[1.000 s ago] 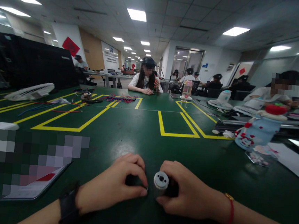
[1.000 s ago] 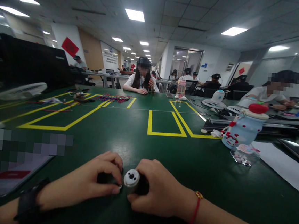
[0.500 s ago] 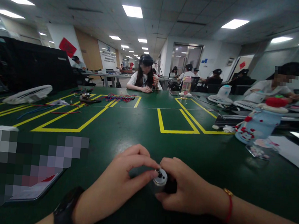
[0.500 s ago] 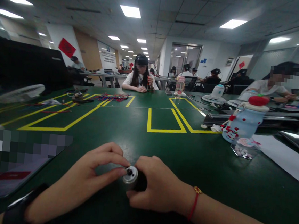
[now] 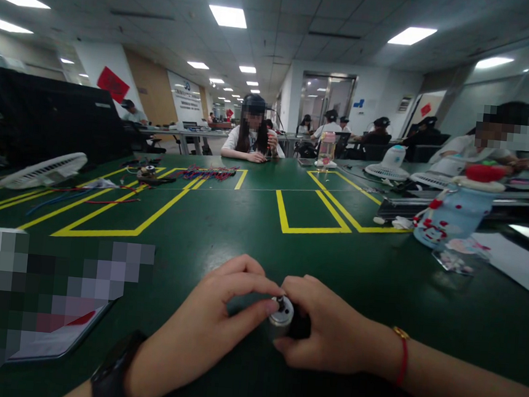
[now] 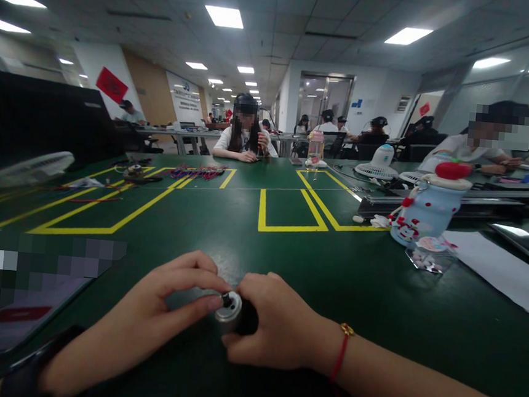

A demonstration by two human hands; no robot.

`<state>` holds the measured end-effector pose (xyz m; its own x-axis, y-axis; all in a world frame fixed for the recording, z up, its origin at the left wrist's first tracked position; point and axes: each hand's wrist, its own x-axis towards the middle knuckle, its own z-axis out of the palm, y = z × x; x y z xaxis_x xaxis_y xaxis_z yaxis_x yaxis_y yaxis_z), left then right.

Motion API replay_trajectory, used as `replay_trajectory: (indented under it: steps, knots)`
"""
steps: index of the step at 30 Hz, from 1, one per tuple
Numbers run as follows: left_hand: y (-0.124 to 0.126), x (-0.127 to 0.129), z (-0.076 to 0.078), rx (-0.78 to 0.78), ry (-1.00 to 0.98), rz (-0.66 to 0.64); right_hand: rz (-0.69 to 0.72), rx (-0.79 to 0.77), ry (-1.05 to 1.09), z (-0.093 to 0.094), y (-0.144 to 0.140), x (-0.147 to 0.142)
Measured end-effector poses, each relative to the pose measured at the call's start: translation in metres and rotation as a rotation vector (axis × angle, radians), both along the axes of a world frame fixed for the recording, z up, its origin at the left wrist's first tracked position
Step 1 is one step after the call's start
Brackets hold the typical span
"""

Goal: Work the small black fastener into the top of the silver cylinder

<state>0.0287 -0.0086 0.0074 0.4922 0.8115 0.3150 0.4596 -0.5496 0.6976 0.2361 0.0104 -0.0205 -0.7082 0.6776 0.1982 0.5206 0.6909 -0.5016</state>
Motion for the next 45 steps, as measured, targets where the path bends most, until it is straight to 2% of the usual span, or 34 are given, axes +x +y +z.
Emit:
replay_trajectory:
  steps: [11, 19, 27, 31, 34, 38, 45]
  knots:
    - [-0.004, 0.0, 0.005, 0.087, 0.048, 0.018, 0.003, 0.006, 0.001, -0.001, -0.001, 0.001]
    - [-0.006, 0.001, 0.007, 0.089, 0.07, -0.011, -0.005, 0.017, -0.015, 0.0, -0.001, 0.0]
    - [0.003, -0.009, 0.005, -0.072, -0.024, 0.05, 0.003, 0.008, 0.014, 0.004, -0.002, 0.001]
    - [0.018, -0.021, -0.003, -0.321, -0.03, 0.167, -0.001, -0.016, 0.021, 0.004, -0.002, 0.002]
    - [0.027, -0.028, -0.01, -0.457, -0.131, 0.248, -0.004, -0.019, 0.021, 0.005, -0.003, 0.001]
    - [0.029, -0.031, -0.014, -0.507, -0.193, 0.261, -0.006, -0.017, 0.01, 0.006, -0.003, 0.001]
    - [0.026, -0.029, -0.013, -0.49, -0.138, 0.217, -0.007, -0.021, 0.011, 0.005, -0.001, 0.002]
